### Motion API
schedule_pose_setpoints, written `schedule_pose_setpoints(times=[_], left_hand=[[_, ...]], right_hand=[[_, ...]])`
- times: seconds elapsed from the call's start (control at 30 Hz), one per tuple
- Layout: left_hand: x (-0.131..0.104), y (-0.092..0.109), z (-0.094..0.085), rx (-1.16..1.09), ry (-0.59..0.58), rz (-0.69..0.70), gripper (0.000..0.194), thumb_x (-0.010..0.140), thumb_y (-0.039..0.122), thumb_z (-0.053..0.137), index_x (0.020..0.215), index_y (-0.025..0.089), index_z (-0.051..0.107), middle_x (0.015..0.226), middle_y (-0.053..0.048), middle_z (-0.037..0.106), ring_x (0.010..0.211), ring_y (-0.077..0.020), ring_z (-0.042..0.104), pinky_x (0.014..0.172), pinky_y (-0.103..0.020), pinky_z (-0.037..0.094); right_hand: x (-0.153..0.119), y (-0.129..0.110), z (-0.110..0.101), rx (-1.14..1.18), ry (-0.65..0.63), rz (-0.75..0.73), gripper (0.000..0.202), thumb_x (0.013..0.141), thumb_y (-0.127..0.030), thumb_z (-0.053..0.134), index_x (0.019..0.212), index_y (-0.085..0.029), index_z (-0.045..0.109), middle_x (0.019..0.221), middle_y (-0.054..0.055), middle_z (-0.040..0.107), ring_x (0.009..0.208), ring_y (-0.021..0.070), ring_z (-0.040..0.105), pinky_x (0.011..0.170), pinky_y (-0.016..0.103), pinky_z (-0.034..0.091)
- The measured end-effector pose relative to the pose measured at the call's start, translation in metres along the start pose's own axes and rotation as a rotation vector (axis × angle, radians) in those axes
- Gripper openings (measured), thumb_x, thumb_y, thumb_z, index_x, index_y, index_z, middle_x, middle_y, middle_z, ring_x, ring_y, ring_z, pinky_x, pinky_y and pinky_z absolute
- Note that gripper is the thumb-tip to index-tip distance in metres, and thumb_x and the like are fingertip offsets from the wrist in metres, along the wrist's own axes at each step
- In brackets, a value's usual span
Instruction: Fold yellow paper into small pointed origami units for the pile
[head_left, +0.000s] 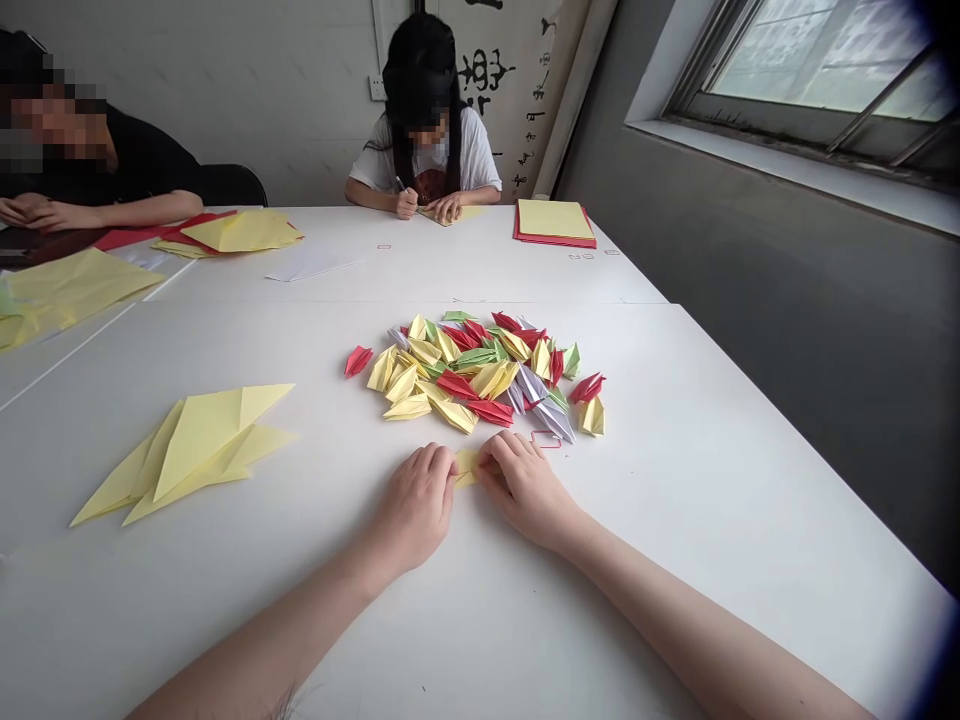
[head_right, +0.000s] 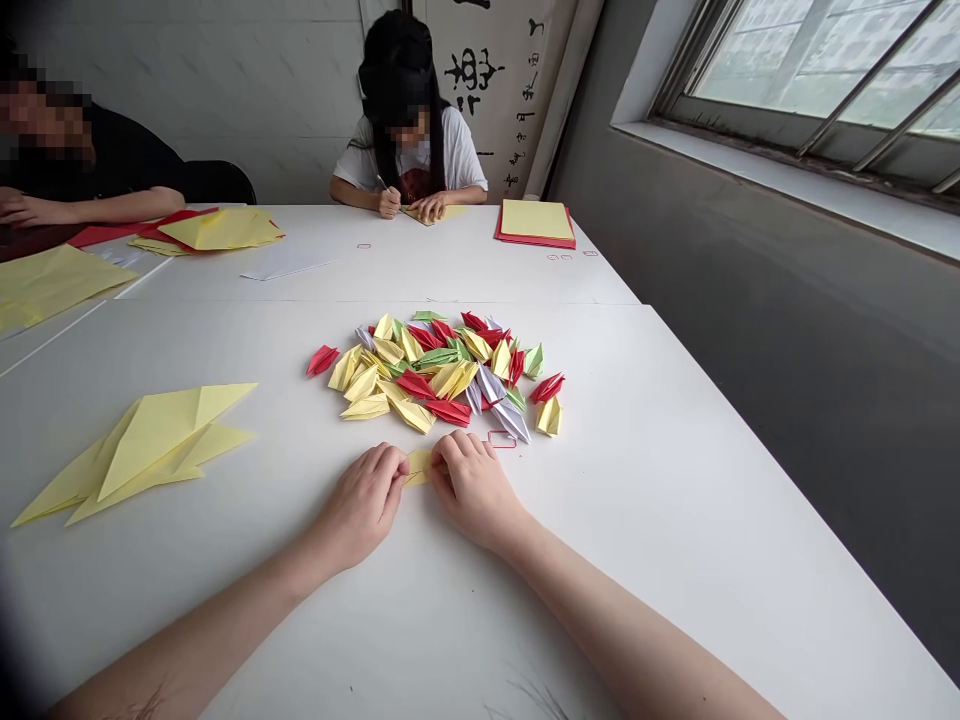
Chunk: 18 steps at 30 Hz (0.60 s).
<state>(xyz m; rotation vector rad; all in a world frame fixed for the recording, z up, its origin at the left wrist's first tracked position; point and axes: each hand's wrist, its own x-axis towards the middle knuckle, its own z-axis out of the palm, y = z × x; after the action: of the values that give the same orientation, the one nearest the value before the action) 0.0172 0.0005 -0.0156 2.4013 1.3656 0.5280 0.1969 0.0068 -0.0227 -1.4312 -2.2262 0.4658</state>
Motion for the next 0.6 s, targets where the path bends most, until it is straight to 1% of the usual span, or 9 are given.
schedule_pose_setpoints(times=[0.1,0.17,0.23,0.33,0.4,0.5,0.6], left_hand=[[-0.004,-0.002,-0.002,-0.03,0.025,0.01,0.018,0.086,0.005,0.034,0.091,0.019,0.045,0.088,-0.004,0.052,0.079,-0.0185,0.05,0.069,-0.033,0.044],[-0.007,-0.003,-0.003,-0.035,0.027,0.022,0.022,0.086,0.005,0.035,0.097,0.019,0.048,0.092,-0.005,0.053,0.082,-0.0186,0.051,0.071,-0.033,0.045],[-0.01,-0.004,-0.003,0.003,0.012,0.054,0.031,0.085,0.003,0.037,0.107,0.02,0.051,0.092,-0.005,0.052,0.083,-0.0183,0.052,0.072,-0.032,0.046],[-0.015,-0.005,0.0,0.128,0.005,0.125,0.048,0.083,-0.003,0.037,0.12,0.024,0.053,0.089,-0.004,0.051,0.08,-0.0171,0.051,0.071,-0.03,0.047],[-0.018,-0.005,0.002,0.242,0.023,0.17,0.055,0.081,-0.006,0.037,0.125,0.023,0.053,0.086,-0.005,0.051,0.078,-0.0169,0.051,0.069,-0.03,0.047],[-0.021,0.0,0.003,0.454,0.04,0.228,0.057,0.079,-0.007,0.038,0.13,0.017,0.05,0.088,-0.007,0.056,0.078,-0.0185,0.053,0.067,-0.031,0.048],[-0.024,0.01,0.004,0.629,0.049,0.257,0.052,0.082,-0.004,0.038,0.131,0.01,0.05,0.098,-0.011,0.06,0.084,-0.0196,0.056,0.069,-0.032,0.05]], right_hand=[[0.001,0.001,0.0,0.01,0.006,-0.002,0.006,0.088,-0.015,0.045,0.085,-0.019,0.047,0.086,0.005,0.055,0.081,0.0196,0.049,0.073,0.032,0.039],[0.001,0.001,0.0,0.016,0.004,0.001,0.006,0.088,-0.015,0.045,0.085,-0.02,0.047,0.086,0.004,0.055,0.081,0.0196,0.049,0.073,0.032,0.038],[0.001,0.001,-0.001,0.023,0.003,0.004,0.006,0.088,-0.015,0.046,0.085,-0.02,0.048,0.087,0.004,0.056,0.082,0.0199,0.05,0.073,0.032,0.038],[0.0,0.001,-0.001,0.027,0.007,0.001,0.005,0.088,-0.017,0.047,0.085,-0.02,0.049,0.087,0.005,0.056,0.083,0.0206,0.05,0.073,0.032,0.039],[0.0,0.001,-0.001,0.027,0.011,0.002,0.005,0.088,-0.018,0.046,0.085,-0.02,0.049,0.087,0.005,0.056,0.082,0.0206,0.05,0.072,0.032,0.039],[0.0,0.0,0.0,0.025,0.014,0.009,0.005,0.089,-0.018,0.046,0.085,-0.02,0.049,0.087,0.005,0.056,0.081,0.0204,0.051,0.071,0.032,0.038],[0.0,-0.001,0.0,0.016,0.018,0.018,0.005,0.089,-0.018,0.046,0.085,-0.02,0.049,0.086,0.005,0.056,0.08,0.0202,0.051,0.071,0.032,0.038]])
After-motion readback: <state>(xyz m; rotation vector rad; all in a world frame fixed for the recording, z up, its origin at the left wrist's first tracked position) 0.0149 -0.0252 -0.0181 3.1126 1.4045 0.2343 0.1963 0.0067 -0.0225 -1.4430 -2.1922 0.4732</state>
